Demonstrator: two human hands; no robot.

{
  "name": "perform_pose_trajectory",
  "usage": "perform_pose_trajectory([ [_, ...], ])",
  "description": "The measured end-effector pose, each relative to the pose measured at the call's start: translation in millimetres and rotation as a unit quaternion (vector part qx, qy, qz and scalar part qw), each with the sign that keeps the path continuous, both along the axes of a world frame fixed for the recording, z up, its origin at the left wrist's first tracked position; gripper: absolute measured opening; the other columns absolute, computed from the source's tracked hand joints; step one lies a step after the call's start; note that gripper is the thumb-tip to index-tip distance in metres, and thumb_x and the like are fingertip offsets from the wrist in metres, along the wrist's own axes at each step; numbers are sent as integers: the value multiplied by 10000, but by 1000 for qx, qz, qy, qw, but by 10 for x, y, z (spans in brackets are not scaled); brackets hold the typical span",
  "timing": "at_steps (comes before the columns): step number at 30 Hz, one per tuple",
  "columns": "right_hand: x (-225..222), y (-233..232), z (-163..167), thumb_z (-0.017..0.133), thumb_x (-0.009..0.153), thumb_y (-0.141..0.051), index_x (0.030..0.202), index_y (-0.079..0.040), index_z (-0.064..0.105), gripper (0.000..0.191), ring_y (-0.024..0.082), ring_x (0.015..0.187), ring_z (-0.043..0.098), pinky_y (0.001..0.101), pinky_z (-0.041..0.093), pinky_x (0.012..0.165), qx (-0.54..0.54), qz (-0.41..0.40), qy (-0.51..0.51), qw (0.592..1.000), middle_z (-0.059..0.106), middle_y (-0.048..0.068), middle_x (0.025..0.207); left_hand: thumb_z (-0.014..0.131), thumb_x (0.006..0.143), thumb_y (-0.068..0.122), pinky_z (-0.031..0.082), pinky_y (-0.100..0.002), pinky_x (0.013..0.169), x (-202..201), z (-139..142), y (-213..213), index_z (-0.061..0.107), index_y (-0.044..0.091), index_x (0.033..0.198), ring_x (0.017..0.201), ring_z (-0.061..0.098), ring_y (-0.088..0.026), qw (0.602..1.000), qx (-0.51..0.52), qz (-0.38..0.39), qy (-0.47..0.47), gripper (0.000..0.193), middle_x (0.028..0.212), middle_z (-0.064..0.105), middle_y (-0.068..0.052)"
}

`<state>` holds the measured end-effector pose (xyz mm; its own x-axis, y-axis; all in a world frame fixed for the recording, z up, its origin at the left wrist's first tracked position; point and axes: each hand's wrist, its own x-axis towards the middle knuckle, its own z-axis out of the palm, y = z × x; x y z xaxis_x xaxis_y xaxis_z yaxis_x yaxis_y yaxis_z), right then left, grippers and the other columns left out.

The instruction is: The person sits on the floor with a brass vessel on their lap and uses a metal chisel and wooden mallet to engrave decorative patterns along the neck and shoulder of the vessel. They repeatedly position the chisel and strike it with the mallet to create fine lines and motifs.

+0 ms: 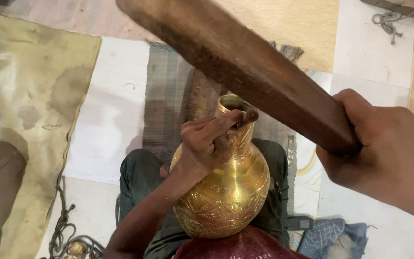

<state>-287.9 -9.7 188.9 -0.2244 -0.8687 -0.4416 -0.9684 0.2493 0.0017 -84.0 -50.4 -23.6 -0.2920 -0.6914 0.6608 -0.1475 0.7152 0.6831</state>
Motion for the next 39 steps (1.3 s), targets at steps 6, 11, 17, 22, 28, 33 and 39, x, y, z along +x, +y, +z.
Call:
perform_pose_trajectory([
  [6,-158,102,-189,802,798,-293,1095,-147,606,384,181,566,678,330,549,585,-33,36,-24,999,641,47,654,505,788,-94,692,-324,777,16,1,-5,633,25,1323,870,804,-206,1000,6,-10,0,562,1084,777,-115],
  [11,-162,118,-179,811,815,-279,1105,-139,601,385,213,517,699,353,558,545,-51,38,-13,998,665,74,621,486,844,-108,704,-297,791,-14,-37,-19,630,49,1348,906,815,-206,1000,6,-13,18,547,1134,781,-124],
  [17,-81,40,-148,776,738,-242,1136,-138,584,454,171,530,682,322,550,542,-36,80,-75,993,694,32,646,501,803,-107,686,-288,717,9,-41,-29,634,34,1323,834,807,-198,1000,4,-22,16,554,1107,779,-156],
  [22,-253,126,-282,785,828,-289,1143,-178,613,376,184,551,686,329,559,578,21,58,25,998,678,45,680,489,796,-129,689,-282,686,4,-54,-43,642,45,1320,832,811,-196,999,-4,-26,38,573,1096,783,-142],
  [28,-187,92,-186,806,732,-211,1151,-160,621,462,204,563,711,348,574,567,6,29,9,1000,686,65,647,494,816,-135,697,-281,732,8,-82,-54,612,11,1335,866,806,-216,998,1,-41,43,552,1134,767,-177],
  [33,-48,7,-90,799,802,-262,1175,-200,578,438,205,603,730,321,588,605,87,25,100,991,700,71,670,498,839,-141,691,-298,729,8,-46,-39,649,33,1312,824,810,-184,1000,12,-17,19,526,1103,775,-122],
  [39,-213,69,-196,811,727,-253,1178,-188,631,490,213,594,715,351,586,591,3,16,8,1000,693,62,682,506,795,-105,691,-322,744,30,-21,-49,653,40,1300,864,804,-200,1000,-4,-7,25,545,1148,760,-127],
])
